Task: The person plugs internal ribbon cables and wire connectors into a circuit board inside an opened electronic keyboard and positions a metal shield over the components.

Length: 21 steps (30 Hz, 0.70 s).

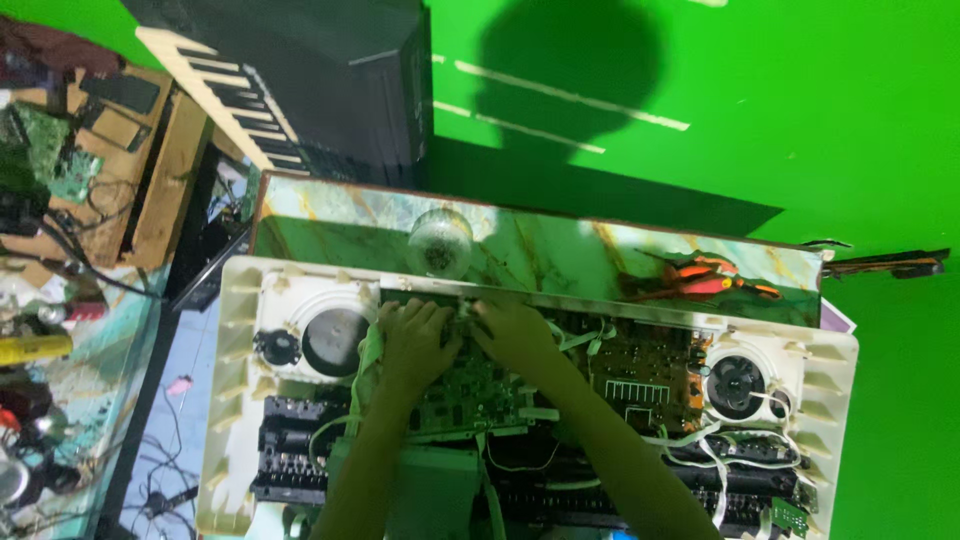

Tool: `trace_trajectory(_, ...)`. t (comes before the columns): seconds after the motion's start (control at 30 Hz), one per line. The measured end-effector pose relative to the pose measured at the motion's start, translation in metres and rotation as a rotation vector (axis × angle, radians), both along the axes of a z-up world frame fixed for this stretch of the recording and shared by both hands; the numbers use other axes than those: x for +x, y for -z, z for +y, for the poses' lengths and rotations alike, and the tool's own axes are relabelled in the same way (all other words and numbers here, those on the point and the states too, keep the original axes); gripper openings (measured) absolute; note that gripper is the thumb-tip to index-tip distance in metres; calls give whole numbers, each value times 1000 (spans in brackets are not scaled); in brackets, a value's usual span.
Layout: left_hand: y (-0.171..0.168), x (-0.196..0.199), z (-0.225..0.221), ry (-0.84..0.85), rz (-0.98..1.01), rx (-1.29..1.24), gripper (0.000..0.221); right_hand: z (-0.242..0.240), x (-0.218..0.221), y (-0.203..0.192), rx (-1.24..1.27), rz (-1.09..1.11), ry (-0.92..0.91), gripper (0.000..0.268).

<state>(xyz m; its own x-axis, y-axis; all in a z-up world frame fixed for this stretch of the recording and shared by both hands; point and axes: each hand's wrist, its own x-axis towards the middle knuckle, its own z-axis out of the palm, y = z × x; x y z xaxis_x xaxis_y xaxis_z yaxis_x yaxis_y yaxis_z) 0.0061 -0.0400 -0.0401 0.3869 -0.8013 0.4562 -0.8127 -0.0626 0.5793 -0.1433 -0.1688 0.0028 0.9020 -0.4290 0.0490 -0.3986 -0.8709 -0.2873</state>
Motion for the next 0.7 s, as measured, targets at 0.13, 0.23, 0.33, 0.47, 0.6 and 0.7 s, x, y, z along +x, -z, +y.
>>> trace_trajectory(0.13,3,-1,2,-4,-4,-10,28,6,8,9,-40,-27,4,27)
trace_trajectory(0.23,6,-2,3,2,0,-27,27,-3,-1,3,-64,16,35,32)
trace_trajectory(0.33,8,-1,0,-2,0,-14,27,-12,-3,-4,-131,8,32,31)
trace_trajectory(0.47,8,0,0,-5,-28,-25,27,1,7,0,-48,69,5,26)
trace_trajectory(0.6,10,-2,1,-23,-30,-21,26,6,10,0,-68,54,22,29)
trace_trajectory(0.7,11,-3,-1,-36,-47,-40,21,-7,6,-10,-93,288,89,34)
